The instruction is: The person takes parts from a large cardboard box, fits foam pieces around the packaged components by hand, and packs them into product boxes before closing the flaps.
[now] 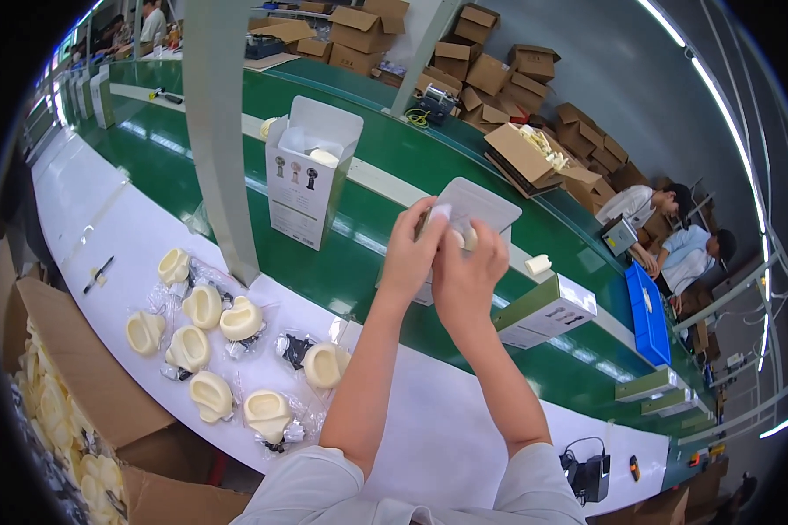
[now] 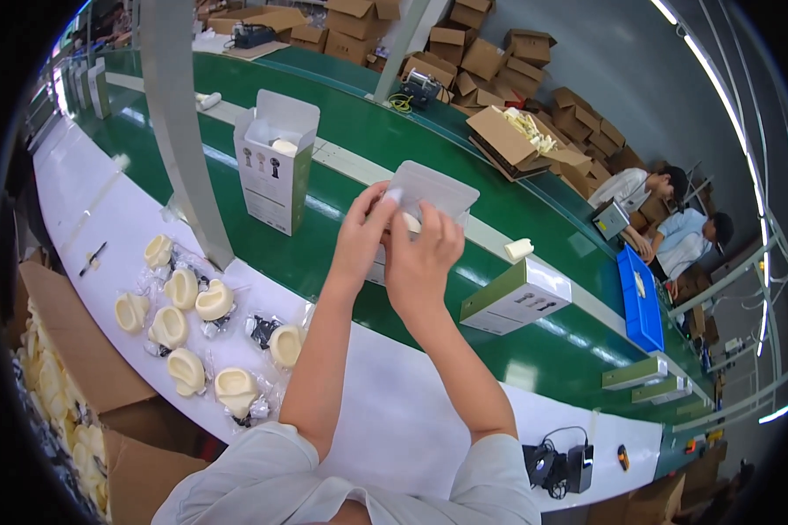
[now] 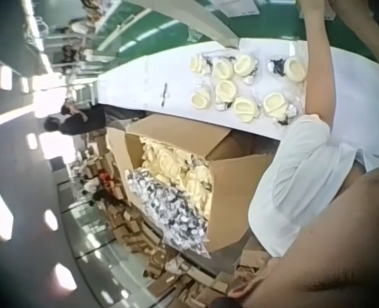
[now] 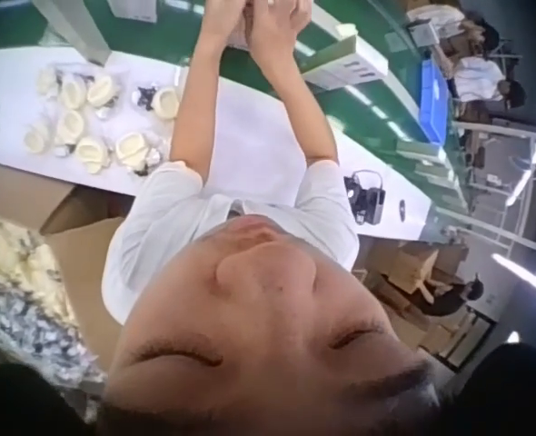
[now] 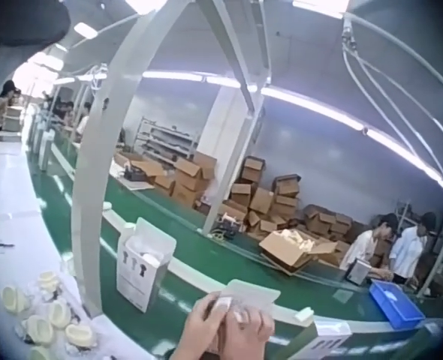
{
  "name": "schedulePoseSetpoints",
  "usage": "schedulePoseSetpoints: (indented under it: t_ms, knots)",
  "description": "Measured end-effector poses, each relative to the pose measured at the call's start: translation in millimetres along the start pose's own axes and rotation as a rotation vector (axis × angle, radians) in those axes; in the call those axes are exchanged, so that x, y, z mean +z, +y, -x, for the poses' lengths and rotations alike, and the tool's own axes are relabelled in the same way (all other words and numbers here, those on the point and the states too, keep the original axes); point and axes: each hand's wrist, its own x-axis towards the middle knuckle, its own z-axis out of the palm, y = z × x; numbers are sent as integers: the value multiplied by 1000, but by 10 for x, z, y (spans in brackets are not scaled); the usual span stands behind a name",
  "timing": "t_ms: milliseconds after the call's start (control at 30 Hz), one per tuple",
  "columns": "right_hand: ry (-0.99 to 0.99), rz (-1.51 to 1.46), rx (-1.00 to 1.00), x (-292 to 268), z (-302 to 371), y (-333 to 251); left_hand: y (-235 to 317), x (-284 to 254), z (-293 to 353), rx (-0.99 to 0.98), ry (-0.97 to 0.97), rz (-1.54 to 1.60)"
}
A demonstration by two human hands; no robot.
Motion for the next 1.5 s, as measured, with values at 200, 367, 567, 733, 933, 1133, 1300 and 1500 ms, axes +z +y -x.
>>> schedulePoseSetpoints:
  t_ms: [200,367,567,733,933,1133,1300,1500]
  knots:
    - [260,-638,413,-10,58,167,31,-11,60,-61,65,-128]
    - [93,-871,121,480,371,792,9,153,28,24,-2,124]
    - [297,-1525,660,357,259,774,-97,127,77,205,-57,140]
    - [150,-1154,311,230,211,823,-100,151,86,227,-116,64]
    - [14,-1481,628,110,253,914,-109,263,146,244,-30,-134]
    - [113,-1369,447,261,330,1066,-396,306,87,435,-31,-192]
    - [156,-1278,385,426,455,1067,-527,297,83,566,-37,-222]
    - [342,-1305,290,818,583,1201,122,17,89,618,-380,-812]
